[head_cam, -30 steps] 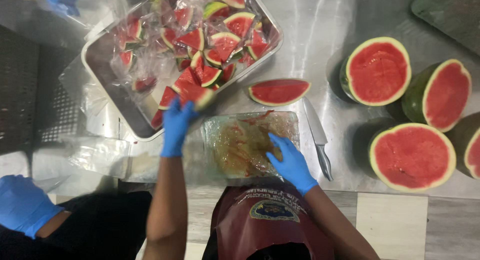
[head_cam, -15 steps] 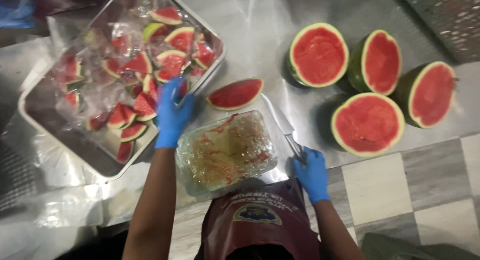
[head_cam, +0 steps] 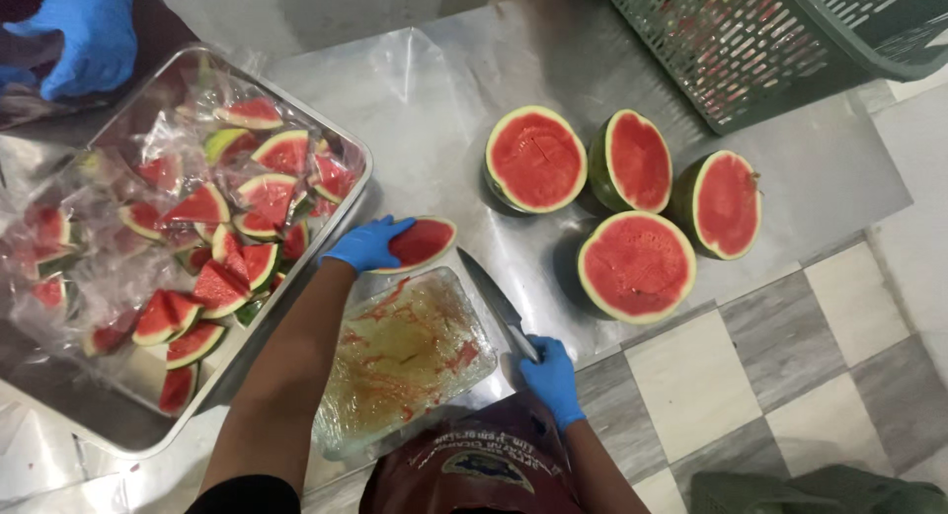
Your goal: The person cuts halved watermelons into wedges with a knife on a cutting board, trimming rind pieces, and places the cut wedges into a plastic-lined metal tray, repeating the cycle across several watermelon halves on the stainless steel table.
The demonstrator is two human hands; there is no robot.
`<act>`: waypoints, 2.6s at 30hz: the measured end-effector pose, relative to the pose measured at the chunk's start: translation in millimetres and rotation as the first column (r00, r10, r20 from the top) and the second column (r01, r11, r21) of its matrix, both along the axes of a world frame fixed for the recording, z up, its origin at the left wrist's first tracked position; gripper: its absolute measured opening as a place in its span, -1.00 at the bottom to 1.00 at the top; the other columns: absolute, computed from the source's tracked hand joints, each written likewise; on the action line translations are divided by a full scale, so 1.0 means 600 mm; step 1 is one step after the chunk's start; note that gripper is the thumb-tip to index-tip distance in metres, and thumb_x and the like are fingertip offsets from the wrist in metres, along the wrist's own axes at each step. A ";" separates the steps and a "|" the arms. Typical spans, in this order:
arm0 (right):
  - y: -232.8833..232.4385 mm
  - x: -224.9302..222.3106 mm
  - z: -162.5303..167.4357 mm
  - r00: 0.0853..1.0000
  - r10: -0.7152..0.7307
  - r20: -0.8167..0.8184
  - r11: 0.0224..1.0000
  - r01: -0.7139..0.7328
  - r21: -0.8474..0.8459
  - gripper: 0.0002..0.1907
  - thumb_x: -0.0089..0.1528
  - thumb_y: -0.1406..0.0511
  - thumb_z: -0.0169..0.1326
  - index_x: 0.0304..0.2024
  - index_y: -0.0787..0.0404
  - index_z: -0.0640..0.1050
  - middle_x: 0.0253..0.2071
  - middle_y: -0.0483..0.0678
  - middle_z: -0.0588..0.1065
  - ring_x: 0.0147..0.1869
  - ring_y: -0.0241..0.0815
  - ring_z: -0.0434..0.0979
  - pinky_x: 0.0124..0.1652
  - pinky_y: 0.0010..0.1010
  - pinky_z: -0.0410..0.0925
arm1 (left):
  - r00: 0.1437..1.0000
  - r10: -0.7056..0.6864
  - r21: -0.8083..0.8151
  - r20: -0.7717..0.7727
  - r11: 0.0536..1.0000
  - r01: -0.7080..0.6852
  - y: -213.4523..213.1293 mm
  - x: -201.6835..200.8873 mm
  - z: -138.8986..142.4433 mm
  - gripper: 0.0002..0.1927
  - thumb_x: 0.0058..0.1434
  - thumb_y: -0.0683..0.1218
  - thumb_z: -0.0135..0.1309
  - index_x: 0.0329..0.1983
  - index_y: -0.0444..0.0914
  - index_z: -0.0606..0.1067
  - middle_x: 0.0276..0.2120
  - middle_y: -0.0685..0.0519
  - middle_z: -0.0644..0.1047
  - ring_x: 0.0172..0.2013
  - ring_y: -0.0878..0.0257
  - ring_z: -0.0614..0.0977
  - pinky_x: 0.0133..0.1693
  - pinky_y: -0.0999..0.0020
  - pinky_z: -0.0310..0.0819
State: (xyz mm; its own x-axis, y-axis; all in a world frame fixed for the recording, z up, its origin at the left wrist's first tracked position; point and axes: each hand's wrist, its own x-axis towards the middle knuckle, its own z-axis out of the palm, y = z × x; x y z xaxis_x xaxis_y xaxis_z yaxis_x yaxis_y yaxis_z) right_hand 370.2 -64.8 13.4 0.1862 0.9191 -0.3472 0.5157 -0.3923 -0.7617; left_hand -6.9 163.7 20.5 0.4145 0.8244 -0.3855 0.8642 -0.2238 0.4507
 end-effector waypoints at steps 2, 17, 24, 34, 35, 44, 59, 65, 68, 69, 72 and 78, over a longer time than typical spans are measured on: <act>-0.034 0.020 -0.006 0.997 -0.016 -0.072 1.000 0.015 -0.010 -0.55 0.02 0.34 0.15 -0.01 0.27 0.57 -0.09 0.09 0.58 -0.10 -0.06 0.63 -0.11 -0.29 0.48 | 0.983 0.049 -0.125 0.174 0.992 -0.028 -0.014 -0.014 -0.005 0.02 -0.06 0.16 0.34 0.51 0.14 0.18 0.42 -0.24 0.18 0.35 -0.20 0.30 0.30 0.09 0.24; -0.081 0.118 0.022 0.949 0.203 -0.242 0.971 -0.228 -0.079 -0.71 0.22 0.38 0.07 0.01 0.27 0.50 -0.22 -0.07 0.57 -0.24 -0.35 0.50 -0.29 -0.47 0.43 | 0.868 0.430 -0.105 0.249 0.903 -0.417 -0.188 0.004 -0.013 -0.05 -0.09 0.05 0.34 0.43 -0.20 0.32 0.15 -0.29 0.52 0.12 -0.16 0.58 0.20 0.10 0.44; -0.045 0.109 0.133 0.941 0.280 -0.189 0.940 -0.308 -0.144 -0.51 0.36 0.27 0.07 0.34 0.19 0.43 -0.24 -0.05 0.46 -0.25 -0.28 0.36 -0.26 -0.36 0.31 | 0.689 0.673 -0.231 0.268 0.740 -0.632 -0.401 0.079 0.060 0.00 -0.08 0.02 0.35 0.45 -0.21 0.22 0.12 -0.35 0.46 0.03 -0.21 0.59 0.09 0.03 0.48; 0.027 0.027 0.263 0.702 0.710 0.053 0.699 -0.694 -0.173 -0.73 0.34 0.24 0.04 0.04 0.19 0.41 -0.44 0.20 0.53 -0.33 0.24 0.60 -0.33 -0.09 0.39 | 0.766 0.614 0.177 -0.189 0.789 -0.589 -0.444 0.210 0.116 -0.06 0.06 -0.12 0.20 0.52 -0.21 0.10 0.37 -0.28 0.19 0.13 -0.22 0.43 -0.06 -0.04 0.51; 0.028 0.017 0.275 0.689 0.722 0.071 0.689 -0.704 -0.174 -0.73 0.34 0.23 0.02 0.06 0.18 0.42 -0.43 0.21 0.54 -0.30 0.26 0.60 -0.32 -0.07 0.40 | 0.757 0.622 0.199 -0.200 0.783 -0.590 -0.442 0.212 0.117 -0.07 0.07 -0.13 0.19 0.52 -0.24 0.11 0.37 -0.28 0.20 0.13 -0.21 0.44 -0.06 -0.03 0.51; 0.023 -0.040 0.311 0.621 0.756 0.207 0.654 -0.727 -0.209 -0.73 0.36 0.13 -0.03 0.03 0.09 0.46 -0.25 0.20 0.60 -0.17 0.30 0.60 -0.26 0.02 0.43 | 0.756 0.623 0.043 -0.202 0.777 -0.628 -0.436 0.198 0.115 -0.02 0.09 -0.08 0.22 0.53 -0.25 0.02 0.38 -0.29 0.17 0.12 -0.21 0.44 -0.06 -0.01 0.51; 0.012 -0.036 0.281 0.578 0.781 0.237 0.624 -0.722 -0.298 -0.70 0.38 0.12 -0.07 0.05 0.12 0.42 -0.29 0.23 0.59 -0.22 0.31 0.61 -0.27 0.05 0.43 | 0.767 0.617 0.057 -0.174 0.784 -0.618 -0.429 0.187 0.119 0.02 0.08 0.07 0.32 0.50 -0.24 0.03 0.34 -0.30 0.19 0.12 -0.24 0.44 -0.05 -0.02 0.52; 0.015 -0.056 0.221 0.554 0.773 0.310 0.625 -0.751 -0.216 -0.73 0.40 0.14 -0.09 0.02 0.15 0.42 -0.28 0.25 0.58 -0.23 0.33 0.59 -0.24 0.11 0.42 | 0.765 0.623 -0.002 -0.164 0.775 -0.631 -0.422 0.181 0.117 0.04 0.06 0.07 0.33 0.51 -0.23 0.03 0.34 -0.28 0.20 0.11 -0.22 0.45 -0.04 -0.02 0.52; 0.023 -0.074 0.167 0.554 0.776 0.303 0.623 -0.747 -0.231 -0.67 0.39 0.13 -0.11 0.11 0.14 0.40 -0.31 0.28 0.57 -0.25 0.35 0.58 -0.24 0.14 0.41 | 0.763 0.633 -0.039 -0.128 0.766 -0.642 -0.417 0.167 0.117 0.01 0.07 0.05 0.32 0.50 -0.24 0.06 0.32 -0.29 0.23 0.05 -0.26 0.48 -0.03 -0.04 0.52; 0.030 -0.082 0.145 0.568 0.778 0.270 0.626 -0.735 -0.261 -0.63 0.38 0.13 -0.11 0.15 0.14 0.38 -0.31 0.29 0.57 -0.25 0.37 0.58 -0.25 0.16 0.40 | 0.770 0.627 -0.062 -0.119 0.769 -0.636 -0.415 0.161 0.116 0.01 0.07 0.06 0.32 0.50 -0.25 0.07 0.31 -0.30 0.24 0.04 -0.27 0.49 -0.02 -0.05 0.52; 0.035 -0.105 0.086 0.556 0.785 0.273 0.615 -0.753 -0.234 -0.67 0.38 0.12 -0.10 0.04 0.21 0.37 -0.27 0.32 0.56 -0.25 0.41 0.57 -0.25 0.20 0.39 | 0.774 0.627 -0.083 -0.087 0.770 -0.633 -0.413 0.151 0.110 -0.01 0.07 0.06 0.33 0.49 -0.25 0.10 0.31 -0.33 0.26 0.02 -0.29 0.50 -0.02 -0.07 0.52; 0.061 -0.136 0.027 0.502 0.821 0.274 0.561 -0.798 -0.220 -0.65 0.41 0.08 -0.10 -0.01 0.23 0.40 -0.22 0.32 0.57 -0.19 0.40 0.57 -0.19 0.19 0.40 | 0.655 0.755 -0.069 0.034 0.656 -0.752 -0.452 0.165 0.082 0.03 0.05 0.04 0.35 0.51 -0.22 0.07 0.31 -0.36 0.25 0.06 -0.38 0.47 0.05 -0.10 0.48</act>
State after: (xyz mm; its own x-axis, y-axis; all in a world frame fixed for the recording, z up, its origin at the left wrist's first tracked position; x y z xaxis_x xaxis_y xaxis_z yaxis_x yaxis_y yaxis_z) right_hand 288.9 -28.0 29.7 -0.5242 0.7062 -0.4759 0.8260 0.2857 -0.4859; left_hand 91.8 -107.5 69.6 -0.3198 0.8459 -0.4269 0.7008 0.5144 0.4942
